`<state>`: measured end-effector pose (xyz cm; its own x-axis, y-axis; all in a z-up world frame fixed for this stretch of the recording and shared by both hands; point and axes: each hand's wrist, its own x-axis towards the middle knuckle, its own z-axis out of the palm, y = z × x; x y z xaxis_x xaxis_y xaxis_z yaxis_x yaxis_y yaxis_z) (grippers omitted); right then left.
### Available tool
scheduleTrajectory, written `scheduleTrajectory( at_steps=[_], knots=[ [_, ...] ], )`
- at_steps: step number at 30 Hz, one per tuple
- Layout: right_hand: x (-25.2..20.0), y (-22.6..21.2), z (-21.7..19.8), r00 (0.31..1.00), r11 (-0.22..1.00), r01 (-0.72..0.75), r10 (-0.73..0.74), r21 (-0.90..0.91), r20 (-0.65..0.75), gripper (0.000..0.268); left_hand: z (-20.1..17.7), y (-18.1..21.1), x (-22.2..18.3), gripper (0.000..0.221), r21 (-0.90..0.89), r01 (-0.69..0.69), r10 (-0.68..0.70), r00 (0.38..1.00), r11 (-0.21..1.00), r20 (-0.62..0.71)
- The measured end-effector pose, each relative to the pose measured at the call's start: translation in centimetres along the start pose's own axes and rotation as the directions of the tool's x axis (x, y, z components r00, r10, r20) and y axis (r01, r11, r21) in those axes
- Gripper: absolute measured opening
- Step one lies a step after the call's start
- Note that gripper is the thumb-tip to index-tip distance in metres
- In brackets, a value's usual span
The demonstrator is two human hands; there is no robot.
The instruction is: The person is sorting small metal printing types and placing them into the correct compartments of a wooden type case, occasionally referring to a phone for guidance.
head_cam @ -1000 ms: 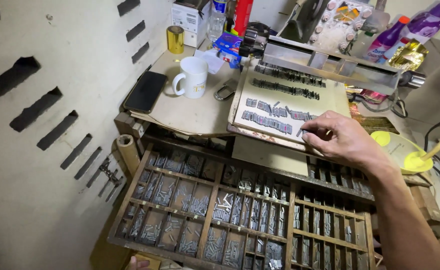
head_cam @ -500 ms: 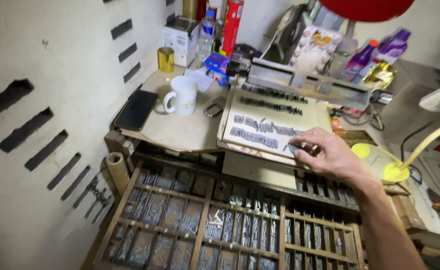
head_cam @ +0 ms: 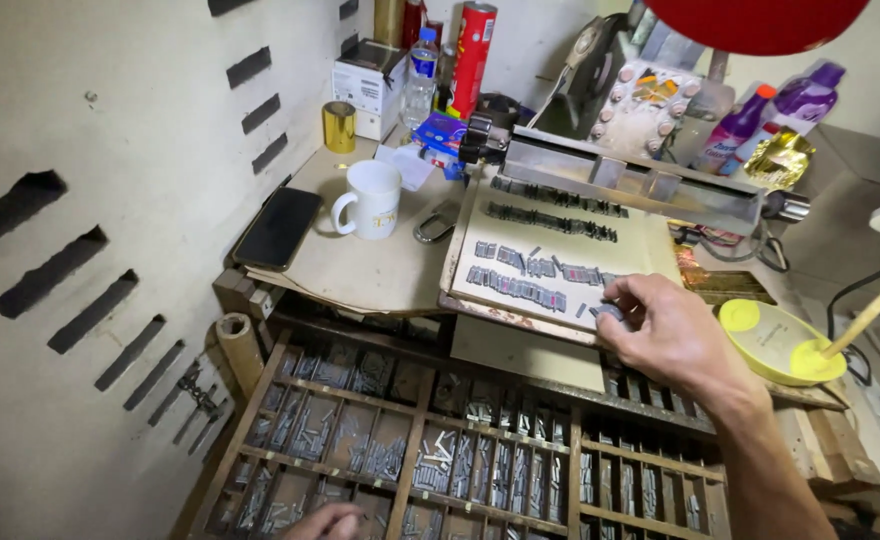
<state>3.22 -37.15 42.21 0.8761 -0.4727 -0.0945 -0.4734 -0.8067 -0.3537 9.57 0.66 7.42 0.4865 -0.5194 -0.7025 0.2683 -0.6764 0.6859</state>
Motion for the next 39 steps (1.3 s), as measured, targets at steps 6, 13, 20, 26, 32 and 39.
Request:
scheduleTrajectory(
  at_steps=[6,13,20,26,32,39],
  knots=[
    [1.9,2.7,0.9,0.996,0.997,0.077,-0.078,-0.028,-0.034,0.030,3.9,13.8,-9.3,0.064,0.287,-0.058,0.081,0.994,0.956,-0.068],
    [1.4,1.6,0.4,0.999,0.998,0.041,-0.041,-0.050,-0.014,0.037,6.7,13.8,-3.9,0.071,0.272,-0.475,0.438,0.879,0.837,0.186],
    [2.8,1.8,-0.3,0.998,0.999,0.002,0.000,-0.035,0.067,0.021,6.7,18.1,-7.5,0.059,0.314,-0.551,0.534,0.833,0.773,0.145],
    [3.7,3.9,0.1,0.995,0.993,0.091,-0.094,0.070,0.037,0.018,7.2,22.5,-5.8,0.032,0.507,-0.806,0.949,0.303,0.305,-0.089],
    [-0.7,6.1,2.9,0.891,0.856,0.453,-0.443,0.249,-0.096,0.011,8.9,26.9,-6.4,0.050,0.838,-0.540,0.994,-0.023,0.078,-0.107],
    [-4.0,8.6,14.8,0.940,0.799,0.106,-0.275,0.592,0.203,0.017,12.3,20.6,-1.9,0.042,0.910,-0.397,0.936,0.259,-0.121,0.238]
  ],
)
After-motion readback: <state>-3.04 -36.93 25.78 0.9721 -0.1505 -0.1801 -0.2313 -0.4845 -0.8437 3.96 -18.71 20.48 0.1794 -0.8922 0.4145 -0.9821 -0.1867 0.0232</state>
